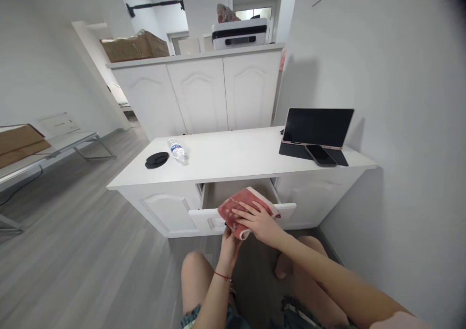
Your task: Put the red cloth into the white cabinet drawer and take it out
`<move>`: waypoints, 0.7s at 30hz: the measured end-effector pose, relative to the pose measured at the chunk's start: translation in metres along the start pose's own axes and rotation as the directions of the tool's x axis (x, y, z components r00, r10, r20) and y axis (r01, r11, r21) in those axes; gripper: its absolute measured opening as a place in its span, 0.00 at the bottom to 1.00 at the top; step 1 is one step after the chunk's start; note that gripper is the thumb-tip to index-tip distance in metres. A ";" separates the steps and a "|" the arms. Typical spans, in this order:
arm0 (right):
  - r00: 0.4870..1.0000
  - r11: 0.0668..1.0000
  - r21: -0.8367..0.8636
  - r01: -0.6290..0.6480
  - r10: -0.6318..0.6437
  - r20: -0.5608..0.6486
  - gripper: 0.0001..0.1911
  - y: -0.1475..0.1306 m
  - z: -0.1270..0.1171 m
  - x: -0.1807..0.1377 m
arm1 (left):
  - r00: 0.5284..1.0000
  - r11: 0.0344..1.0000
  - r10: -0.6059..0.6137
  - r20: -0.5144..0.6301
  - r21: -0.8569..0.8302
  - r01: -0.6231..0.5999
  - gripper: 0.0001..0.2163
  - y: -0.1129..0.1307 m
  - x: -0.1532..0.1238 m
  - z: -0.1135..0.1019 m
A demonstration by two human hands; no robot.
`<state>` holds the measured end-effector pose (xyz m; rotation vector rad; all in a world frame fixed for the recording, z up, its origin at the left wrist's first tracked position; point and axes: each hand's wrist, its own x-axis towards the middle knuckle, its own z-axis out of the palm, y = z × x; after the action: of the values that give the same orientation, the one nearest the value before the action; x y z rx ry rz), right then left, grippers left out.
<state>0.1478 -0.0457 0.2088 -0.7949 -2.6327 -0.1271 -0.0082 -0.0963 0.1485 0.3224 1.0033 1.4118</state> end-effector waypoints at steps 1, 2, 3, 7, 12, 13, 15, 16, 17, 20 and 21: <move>0.999 0.999 -0.032 0.004 -0.005 -0.034 0.19 0.006 0.000 -0.010 | 1.000 1.000 -0.010 0.009 -0.005 0.010 0.21 0.000 0.001 -0.001; 0.998 0.998 -0.066 0.010 -0.014 -0.069 0.19 0.012 0.001 -0.019 | 1.000 1.000 -0.018 0.008 -0.006 0.018 0.22 0.000 0.001 -0.002; 0.994 0.995 -0.103 0.014 -0.024 -0.105 0.19 0.018 0.001 -0.028 | 1.000 1.000 -0.023 -0.004 -0.001 0.023 0.23 -0.001 0.002 -0.002; 0.975 0.974 -0.227 -0.013 -0.038 -0.220 0.21 0.033 0.008 -0.063 | 0.997 0.999 -0.023 -0.073 0.026 0.025 0.27 0.000 0.002 -0.001; 0.968 0.935 -0.334 -0.117 0.032 -0.250 0.27 0.043 0.028 -0.107 | 0.997 1.000 -0.015 -0.069 0.015 0.016 0.29 0.000 0.000 0.001; 0.971 0.923 -0.362 -0.132 0.047 -0.235 0.30 0.044 0.033 -0.115 | 0.998 1.000 -0.011 -0.069 0.015 0.012 0.29 -0.001 0.000 0.001; 0.978 0.903 -0.405 -0.146 0.071 -0.194 0.36 0.047 0.041 -0.128 | 0.998 1.000 -0.001 -0.064 0.016 0.002 0.28 -0.002 0.000 0.000; 0.982 0.898 -0.416 -0.144 0.077 -0.173 0.38 0.047 0.045 -0.133 | 0.998 1.000 0.002 -0.061 0.015 -0.001 0.28 -0.002 0.000 0.000; 0.984 0.896 -0.421 -0.143 0.082 -0.161 0.40 0.048 0.048 -0.136 | 0.998 1.000 0.003 -0.059 0.013 -0.002 0.28 -0.003 0.000 0.000; 0.980 0.898 -0.406 -0.168 0.107 -0.170 0.41 0.044 0.054 -0.136 | 0.998 1.000 0.000 -0.056 -0.003 0.000 0.28 -0.005 0.001 -0.001; 0.976 0.900 -0.396 -0.182 0.118 -0.181 0.39 0.042 0.055 -0.133 | 0.998 1.000 0.000 -0.056 -0.014 0.000 0.28 -0.006 0.002 -0.001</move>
<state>0.2533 -0.0685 0.1054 -1.0743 -2.4155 -0.6914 -0.0057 -0.0961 0.1431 0.2744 1.0384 1.4336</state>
